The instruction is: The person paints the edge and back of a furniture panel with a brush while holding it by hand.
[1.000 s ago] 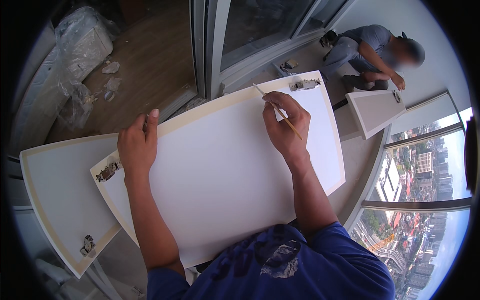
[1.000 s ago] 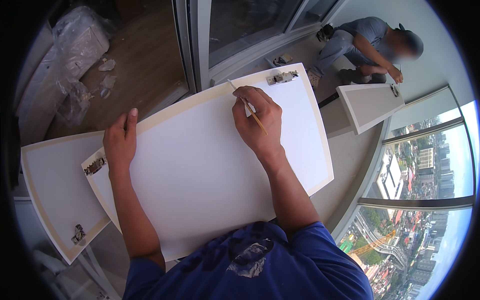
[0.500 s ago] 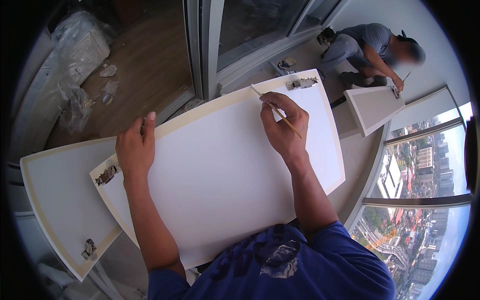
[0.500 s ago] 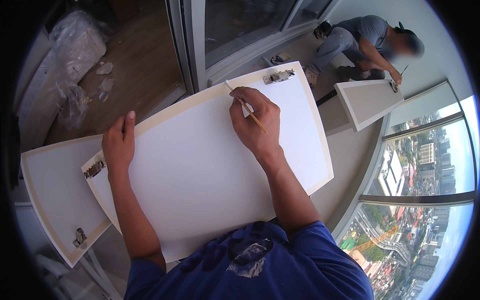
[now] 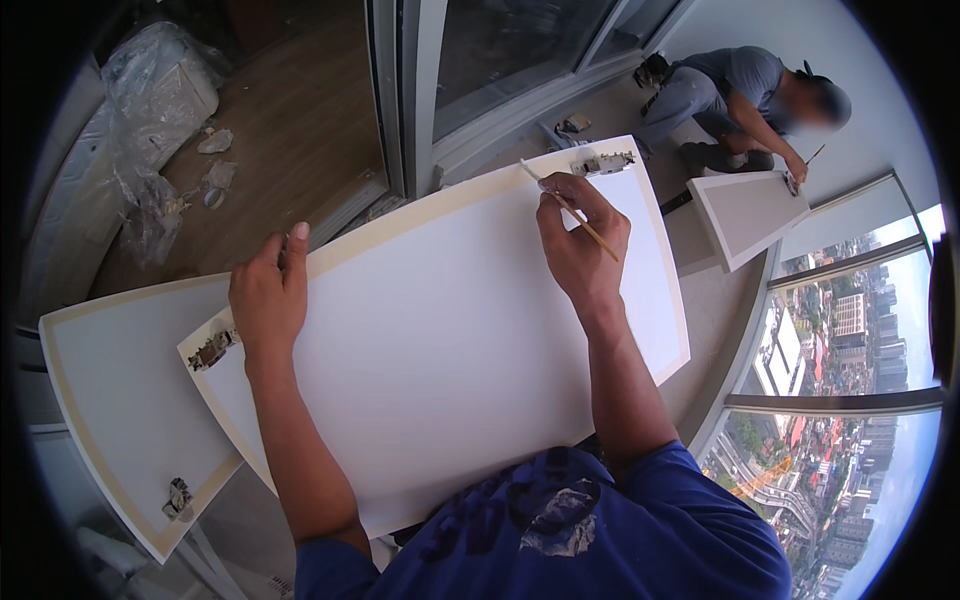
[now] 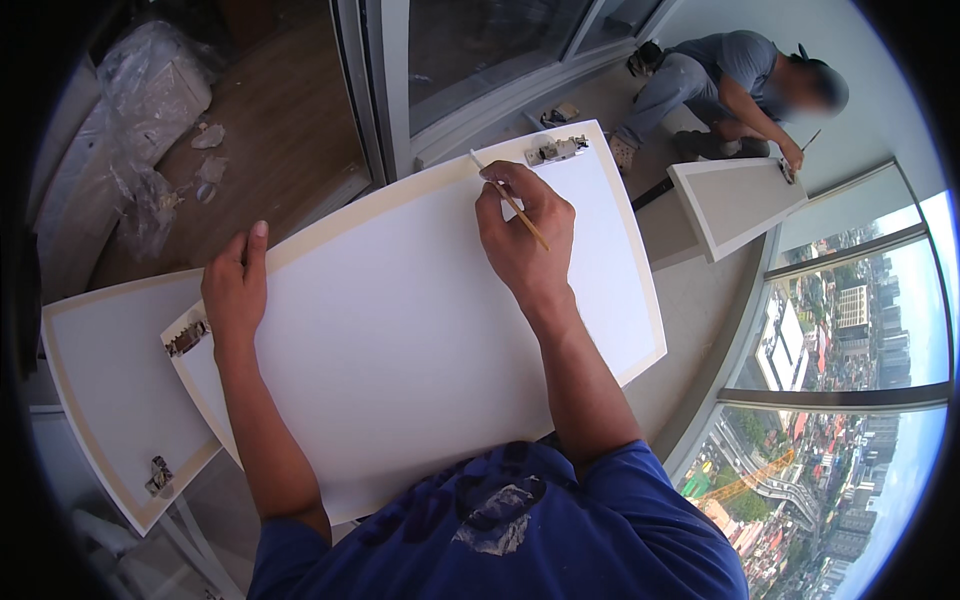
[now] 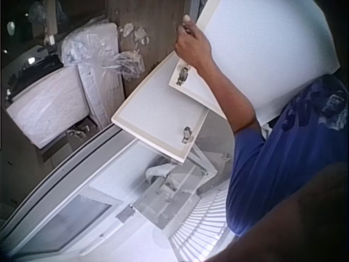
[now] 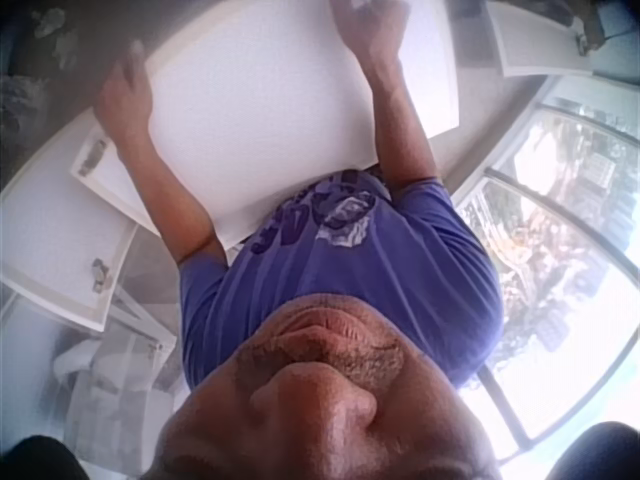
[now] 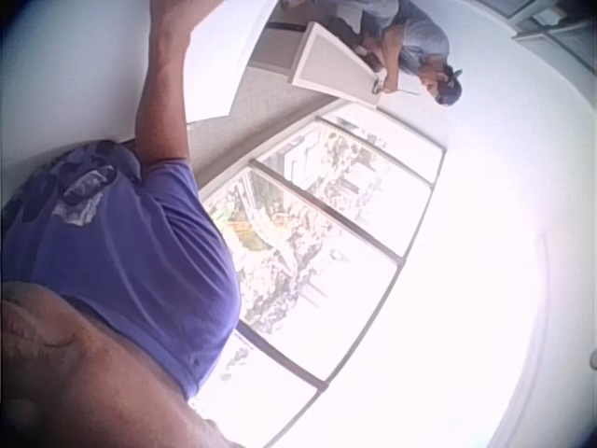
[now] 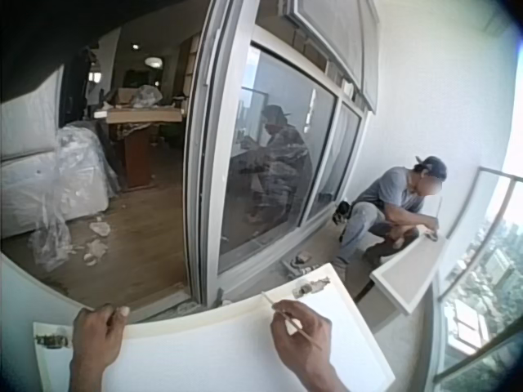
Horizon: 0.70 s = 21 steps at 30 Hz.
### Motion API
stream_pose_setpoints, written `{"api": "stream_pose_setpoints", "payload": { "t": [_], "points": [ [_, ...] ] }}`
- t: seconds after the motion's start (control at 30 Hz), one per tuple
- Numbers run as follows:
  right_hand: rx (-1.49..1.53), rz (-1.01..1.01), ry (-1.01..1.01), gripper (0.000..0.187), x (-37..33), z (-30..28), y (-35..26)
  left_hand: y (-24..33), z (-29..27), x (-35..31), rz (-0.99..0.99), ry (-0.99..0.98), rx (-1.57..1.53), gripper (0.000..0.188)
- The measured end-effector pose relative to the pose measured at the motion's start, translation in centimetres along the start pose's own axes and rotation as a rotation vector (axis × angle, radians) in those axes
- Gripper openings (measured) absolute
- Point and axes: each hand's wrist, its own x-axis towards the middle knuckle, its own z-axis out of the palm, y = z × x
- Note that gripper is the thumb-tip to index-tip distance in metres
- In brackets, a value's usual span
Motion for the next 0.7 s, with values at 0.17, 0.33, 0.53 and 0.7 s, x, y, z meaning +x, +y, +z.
{"api": "stream_pose_setpoints", "payload": {
  "t": [0.17,0.33,0.53,0.7],
  "points": [
    [0.061,-0.023,-0.06,0.018,-0.5,0.2,-0.8,0.2,0.0,0.0,-0.008,0.0,-0.001,0.07],
    [0.059,0.011,-0.013,0.017,0.2,-0.1,0.2,0.3,-0.2,0.0,-0.027,-0.018,-0.001,0.07],
    [0.032,0.014,0.06,0.016,0.9,-0.4,1.4,0.3,-0.2,0.0,-0.03,-0.03,-0.01,0.07],
    [0.059,0.005,0.059,0.016,0.7,-0.2,1.6,0.3,0.0,0.0,-0.022,-0.017,0.0,0.07]
  ]
}}
